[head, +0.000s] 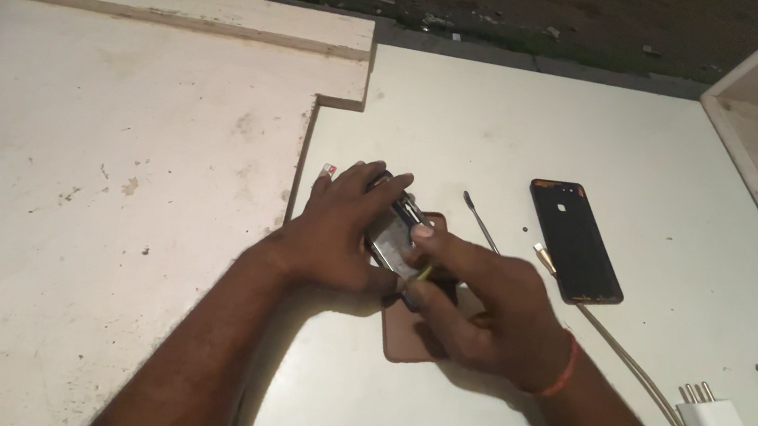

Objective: The person repairs a smartphone at a workbench, holding the opened phone steady with one hand while using a screwdriver and a pry tool to work on internal components. They reposition the phone on a brown case and continue prying and unscrewing parts of the device.

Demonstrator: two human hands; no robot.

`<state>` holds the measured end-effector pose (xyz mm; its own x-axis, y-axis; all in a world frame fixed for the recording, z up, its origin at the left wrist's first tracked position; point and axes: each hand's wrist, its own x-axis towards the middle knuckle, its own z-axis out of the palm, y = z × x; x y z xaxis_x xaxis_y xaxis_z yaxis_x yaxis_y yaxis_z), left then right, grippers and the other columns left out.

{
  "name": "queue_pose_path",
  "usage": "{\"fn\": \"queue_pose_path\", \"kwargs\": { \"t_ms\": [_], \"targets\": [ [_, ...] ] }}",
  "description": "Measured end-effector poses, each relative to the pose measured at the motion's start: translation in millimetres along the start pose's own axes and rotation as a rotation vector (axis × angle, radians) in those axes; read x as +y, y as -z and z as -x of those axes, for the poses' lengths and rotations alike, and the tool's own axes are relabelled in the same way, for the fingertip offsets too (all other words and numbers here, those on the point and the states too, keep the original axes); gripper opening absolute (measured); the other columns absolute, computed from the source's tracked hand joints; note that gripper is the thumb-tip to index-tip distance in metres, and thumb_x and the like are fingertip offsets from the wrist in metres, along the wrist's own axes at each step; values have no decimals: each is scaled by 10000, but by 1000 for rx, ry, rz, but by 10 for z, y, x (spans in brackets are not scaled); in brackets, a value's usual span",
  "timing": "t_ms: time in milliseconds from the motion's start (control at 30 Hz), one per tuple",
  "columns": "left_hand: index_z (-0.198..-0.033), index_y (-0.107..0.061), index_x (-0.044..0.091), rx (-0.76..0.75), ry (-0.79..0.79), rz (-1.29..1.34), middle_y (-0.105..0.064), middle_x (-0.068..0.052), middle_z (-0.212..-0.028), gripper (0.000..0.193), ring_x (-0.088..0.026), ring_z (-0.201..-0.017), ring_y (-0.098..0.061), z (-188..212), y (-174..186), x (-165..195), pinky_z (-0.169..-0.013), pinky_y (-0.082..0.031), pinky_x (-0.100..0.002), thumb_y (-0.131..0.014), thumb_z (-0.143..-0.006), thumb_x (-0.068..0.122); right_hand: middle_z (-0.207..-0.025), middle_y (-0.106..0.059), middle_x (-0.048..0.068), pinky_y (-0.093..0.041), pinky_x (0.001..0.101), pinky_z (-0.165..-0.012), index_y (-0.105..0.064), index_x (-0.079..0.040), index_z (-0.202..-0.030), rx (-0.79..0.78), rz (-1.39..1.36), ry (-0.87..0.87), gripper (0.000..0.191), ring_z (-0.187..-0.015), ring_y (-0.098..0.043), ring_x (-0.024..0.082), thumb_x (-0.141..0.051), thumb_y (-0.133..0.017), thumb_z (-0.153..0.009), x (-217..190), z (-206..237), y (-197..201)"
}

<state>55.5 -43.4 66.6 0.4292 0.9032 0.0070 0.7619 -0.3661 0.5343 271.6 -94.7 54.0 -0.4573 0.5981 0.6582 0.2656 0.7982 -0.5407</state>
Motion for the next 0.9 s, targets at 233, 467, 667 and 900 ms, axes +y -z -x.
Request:
{"fn": "queue_pose_path", "kwargs": {
  "t_ms": [233, 467, 667, 900],
  "targets": [
    [-1566, -331, 132, 14, -13, 2, -242, -257, -1617, 1202, -391, -1550, -147, -2, -28, -4, -1241, -12, -553, -895, -540, 401, -1002, -777, 100, -629, 270, -702, -588, -68, -1354, 41, 111, -48, 535, -834, -818, 162, -47, -836, -880, -3, -20, -4],
    [-1569, -346, 135, 7, -11, 21, -265, -247, -1612, 1187, -380, -1550, -170, -10, 5, 10, -1252, -12, -544, -861, -529, 386, -1046, -770, 132, -645, 283, -764, -537, -35, -1349, 19, 74, -56, 521, -889, -812, 197, -22, -782, -889, 0, -53, 65],
    [-1516, -453, 134, 16, -3, 11, -295, -238, -1608, 1088, -378, -1544, -211, 9, -6, -1, -1261, -47, -533, -837, -534, 400, -1038, -777, 130, -651, 293, -793, -540, -38, -1379, 22, -125, -132, 473, -925, -821, 205, 41, -694, -939, 16, -51, 33],
    [-1492, -471, 120, 4, -9, -2, -268, -240, -1610, 1077, -392, -1540, -183, -24, 1, 6, -1256, -32, -535, -854, -545, 461, -910, -804, 81, -619, 275, -692, -584, -86, -1316, -2, 100, -236, 528, -822, -837, 153, -89, -851, -860, 52, -23, 67]
  ]
}}
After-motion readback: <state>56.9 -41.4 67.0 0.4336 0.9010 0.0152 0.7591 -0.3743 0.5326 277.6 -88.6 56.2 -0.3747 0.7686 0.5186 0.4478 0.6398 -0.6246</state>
